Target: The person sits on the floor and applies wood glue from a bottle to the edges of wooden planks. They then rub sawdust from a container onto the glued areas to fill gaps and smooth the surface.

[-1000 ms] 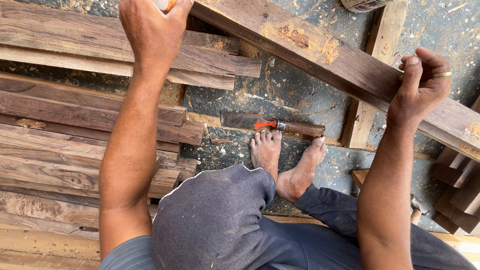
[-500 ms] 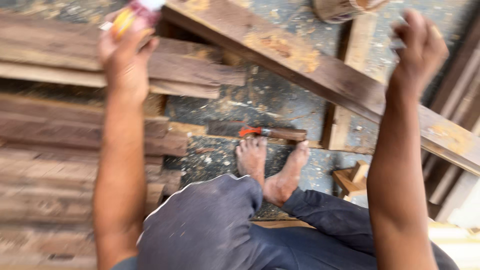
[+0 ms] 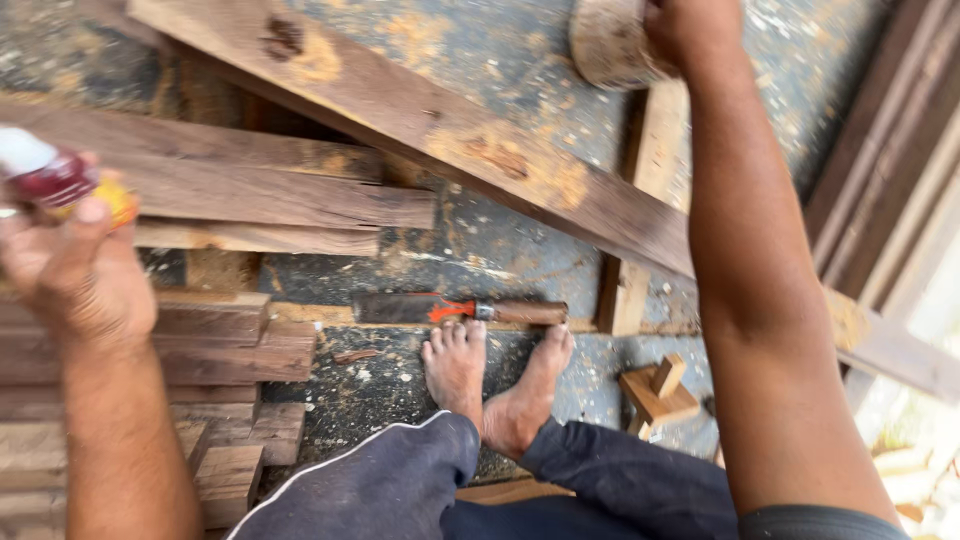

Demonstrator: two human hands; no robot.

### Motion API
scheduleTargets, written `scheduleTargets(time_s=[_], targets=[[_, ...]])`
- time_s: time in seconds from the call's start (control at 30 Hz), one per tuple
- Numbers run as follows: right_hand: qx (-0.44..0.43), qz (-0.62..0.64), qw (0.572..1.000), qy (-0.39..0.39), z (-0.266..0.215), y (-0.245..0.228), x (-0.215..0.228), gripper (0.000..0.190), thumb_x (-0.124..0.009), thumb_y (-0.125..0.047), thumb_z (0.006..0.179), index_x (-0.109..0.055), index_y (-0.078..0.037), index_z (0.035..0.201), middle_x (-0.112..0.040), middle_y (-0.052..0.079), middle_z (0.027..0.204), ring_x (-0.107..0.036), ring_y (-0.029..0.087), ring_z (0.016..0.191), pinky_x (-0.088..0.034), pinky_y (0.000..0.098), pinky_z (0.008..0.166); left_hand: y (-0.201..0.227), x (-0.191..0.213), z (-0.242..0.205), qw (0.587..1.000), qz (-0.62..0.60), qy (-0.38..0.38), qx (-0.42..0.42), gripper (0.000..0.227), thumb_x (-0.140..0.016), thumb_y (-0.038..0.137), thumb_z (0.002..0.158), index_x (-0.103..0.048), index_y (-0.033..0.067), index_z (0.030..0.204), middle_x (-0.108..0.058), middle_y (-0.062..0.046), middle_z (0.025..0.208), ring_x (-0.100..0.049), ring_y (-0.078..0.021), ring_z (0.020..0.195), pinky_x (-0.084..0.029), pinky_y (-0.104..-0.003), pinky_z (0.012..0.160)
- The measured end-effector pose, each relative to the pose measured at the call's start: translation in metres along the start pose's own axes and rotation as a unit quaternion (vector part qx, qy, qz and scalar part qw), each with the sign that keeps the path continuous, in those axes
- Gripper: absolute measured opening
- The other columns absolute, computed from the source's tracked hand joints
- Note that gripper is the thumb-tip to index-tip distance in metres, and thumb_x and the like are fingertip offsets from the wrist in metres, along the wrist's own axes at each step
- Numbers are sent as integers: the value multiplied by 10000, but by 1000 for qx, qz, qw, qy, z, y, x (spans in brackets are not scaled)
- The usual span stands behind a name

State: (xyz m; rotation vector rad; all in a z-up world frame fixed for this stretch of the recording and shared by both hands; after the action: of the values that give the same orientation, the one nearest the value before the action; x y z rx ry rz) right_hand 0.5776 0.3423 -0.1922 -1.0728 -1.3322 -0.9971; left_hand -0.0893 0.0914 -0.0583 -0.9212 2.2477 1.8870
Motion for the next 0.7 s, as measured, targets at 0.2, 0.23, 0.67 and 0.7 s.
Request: scheduleTargets(time_s=[0.2,0.23,0.67,0.7], targets=[[63,-78,995,-12,6,-12,12,140,-647,-63,847,-772,-69,785,-711,193,794,-688,389,761,-567,466,772,10,13,1,998,48,11,-41,569,-866,55,927,-479,51,1345,-586,-83,1189,-597,-177,1080,-544,-337,1038],[79,-72,994,6,1,-15,25,116,-681,-106,851,-791,-98,815,-709,182,779,-684,376,726,-565,451,746,8,12,4,997,64,9,-42,551,-874,72,925,-485,61,1315,-587,-83,1185,-598,-178,1082,-544,-343,1039],[-114,427,897,12,-34,-188,180,161,-758,-182,1049,-794,-67,1156,-757,66,948,-702,97,804,-608,252,705,25,10,2,992,83,19,-89,530,-909,180,900,-525,111,1258,-625,-70,1221,-606,-158,1107,-557,-343,1118],[-99,392,915,-8,-34,-221,181,182,-759,-221,1042,-790,-77,1148,-763,63,962,-709,98,823,-623,254,732,27,10,2,992,82,17,-92,527,-909,181,901,-527,111,1258,-624,-70,1223,-604,-158,1107,-557,-345,1115]])
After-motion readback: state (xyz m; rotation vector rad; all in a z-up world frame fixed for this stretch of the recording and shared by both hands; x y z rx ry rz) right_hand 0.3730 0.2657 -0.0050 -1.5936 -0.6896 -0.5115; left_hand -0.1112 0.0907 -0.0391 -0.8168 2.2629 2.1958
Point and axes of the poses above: each hand's wrist, its own z-axis towards the middle knuckle, its own x-axis out of the back of the hand, y = z × x, the point moved 8 cm from there along z, towards the middle knuckle
